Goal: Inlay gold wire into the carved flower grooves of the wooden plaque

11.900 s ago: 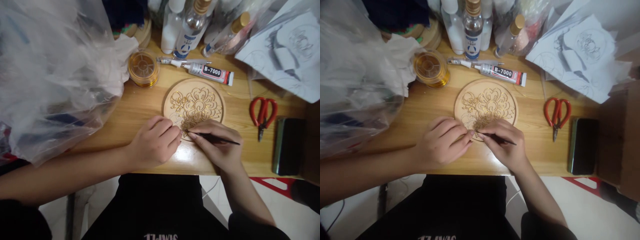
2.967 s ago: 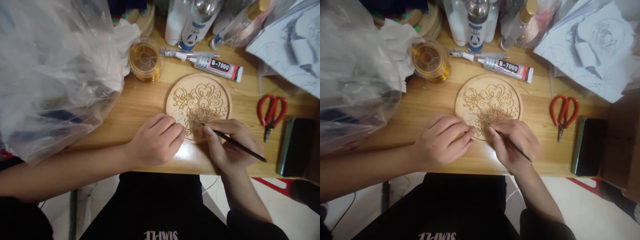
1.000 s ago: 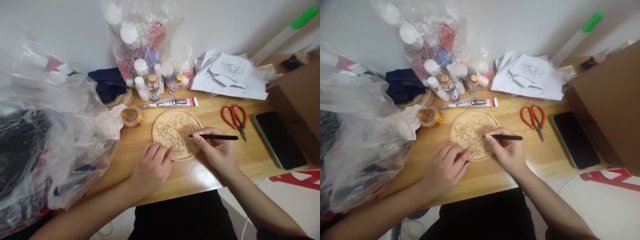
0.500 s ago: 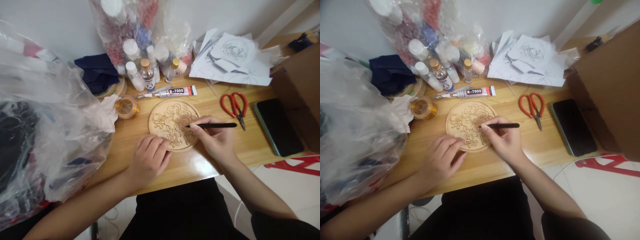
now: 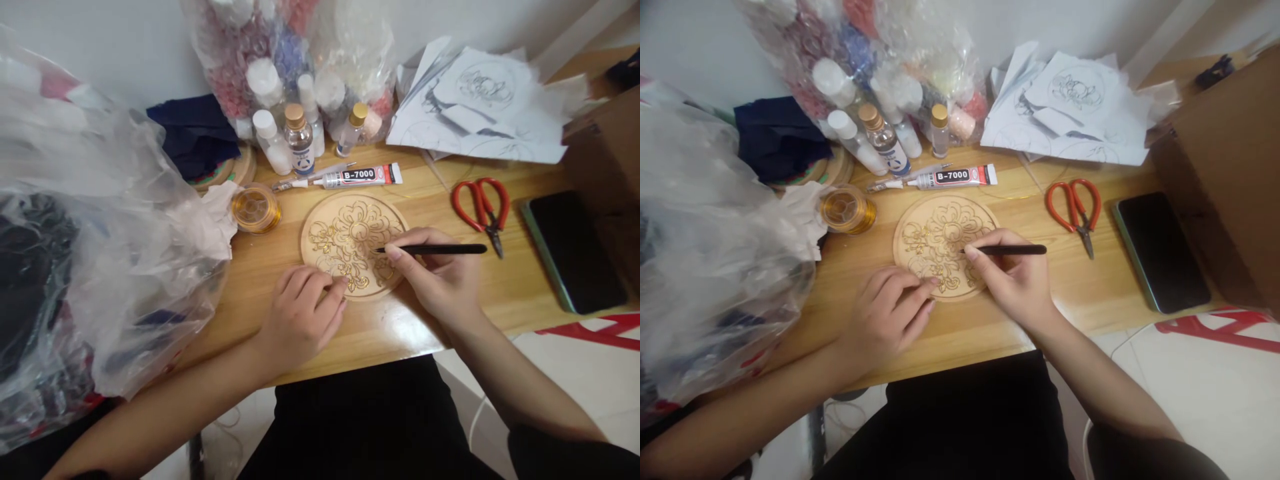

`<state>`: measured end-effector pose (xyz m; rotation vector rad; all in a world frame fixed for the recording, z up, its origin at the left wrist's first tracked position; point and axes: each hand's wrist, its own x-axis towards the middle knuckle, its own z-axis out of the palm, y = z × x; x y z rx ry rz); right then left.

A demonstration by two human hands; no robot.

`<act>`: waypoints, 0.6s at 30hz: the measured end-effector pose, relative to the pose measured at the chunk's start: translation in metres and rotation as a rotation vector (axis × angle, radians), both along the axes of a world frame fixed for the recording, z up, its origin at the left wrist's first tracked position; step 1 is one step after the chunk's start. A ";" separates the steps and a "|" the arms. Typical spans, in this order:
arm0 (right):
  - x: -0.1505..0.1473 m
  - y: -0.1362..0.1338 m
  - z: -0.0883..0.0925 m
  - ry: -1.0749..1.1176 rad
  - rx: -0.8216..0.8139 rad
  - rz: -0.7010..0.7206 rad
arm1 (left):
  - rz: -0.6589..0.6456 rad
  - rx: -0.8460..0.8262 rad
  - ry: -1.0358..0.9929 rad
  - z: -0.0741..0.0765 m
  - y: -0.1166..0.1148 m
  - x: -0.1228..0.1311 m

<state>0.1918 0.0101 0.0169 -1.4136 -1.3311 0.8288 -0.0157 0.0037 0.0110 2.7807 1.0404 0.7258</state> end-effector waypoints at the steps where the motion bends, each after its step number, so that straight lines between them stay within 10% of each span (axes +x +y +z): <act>1: 0.000 0.000 0.000 0.002 0.000 0.002 | 0.000 -0.005 0.003 0.000 0.000 0.000; 18: 0.000 -0.001 0.001 -0.038 -0.023 -0.019 | -0.002 -0.018 -0.001 0.000 0.001 0.000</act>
